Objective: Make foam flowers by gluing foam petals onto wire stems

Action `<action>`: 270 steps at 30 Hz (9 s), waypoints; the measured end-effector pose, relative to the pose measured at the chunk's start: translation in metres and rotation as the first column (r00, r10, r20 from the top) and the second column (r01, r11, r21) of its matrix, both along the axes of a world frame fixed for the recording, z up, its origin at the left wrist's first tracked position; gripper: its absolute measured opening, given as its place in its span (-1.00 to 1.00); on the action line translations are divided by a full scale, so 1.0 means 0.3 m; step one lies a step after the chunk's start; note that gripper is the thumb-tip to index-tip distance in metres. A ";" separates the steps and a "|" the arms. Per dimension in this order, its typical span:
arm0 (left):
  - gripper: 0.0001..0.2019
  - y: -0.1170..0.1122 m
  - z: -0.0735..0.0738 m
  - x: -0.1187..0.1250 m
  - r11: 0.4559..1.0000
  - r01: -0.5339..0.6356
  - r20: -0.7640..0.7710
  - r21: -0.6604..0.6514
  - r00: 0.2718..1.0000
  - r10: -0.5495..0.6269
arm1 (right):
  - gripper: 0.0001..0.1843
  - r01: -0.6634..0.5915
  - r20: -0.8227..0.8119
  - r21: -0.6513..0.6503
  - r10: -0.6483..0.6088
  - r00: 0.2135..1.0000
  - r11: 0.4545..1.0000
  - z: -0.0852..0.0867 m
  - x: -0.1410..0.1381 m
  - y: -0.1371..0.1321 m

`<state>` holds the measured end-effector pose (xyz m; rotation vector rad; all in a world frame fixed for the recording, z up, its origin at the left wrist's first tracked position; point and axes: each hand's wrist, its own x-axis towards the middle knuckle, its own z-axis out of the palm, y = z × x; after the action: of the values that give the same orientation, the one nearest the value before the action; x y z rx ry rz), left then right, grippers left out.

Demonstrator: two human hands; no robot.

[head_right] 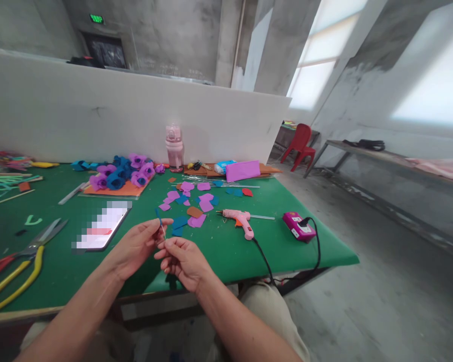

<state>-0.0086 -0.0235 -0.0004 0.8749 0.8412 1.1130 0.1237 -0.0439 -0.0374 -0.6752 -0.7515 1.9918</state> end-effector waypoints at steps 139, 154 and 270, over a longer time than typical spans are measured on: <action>-0.71 -0.193 -0.100 0.197 0.992 0.061 -0.193 0.114 0.980 -0.038 | -0.75 0.270 0.248 0.495 -0.432 0.867 0.826 0.010 0.210 -0.066; -0.72 -0.194 -0.102 0.198 0.992 0.057 -0.180 0.110 0.983 -0.037 | -0.78 0.221 0.287 0.539 -0.424 0.859 0.813 0.015 0.219 -0.069; -0.67 -0.157 -0.049 0.126 0.960 -0.008 -0.415 0.279 0.901 0.128 | -0.72 0.098 0.368 0.519 -0.325 0.871 0.849 0.011 0.206 -0.099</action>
<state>0.0290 -0.0707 -0.0151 1.3635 1.1043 1.1305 0.1856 -0.0736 -0.0340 -0.8711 -1.3353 1.3587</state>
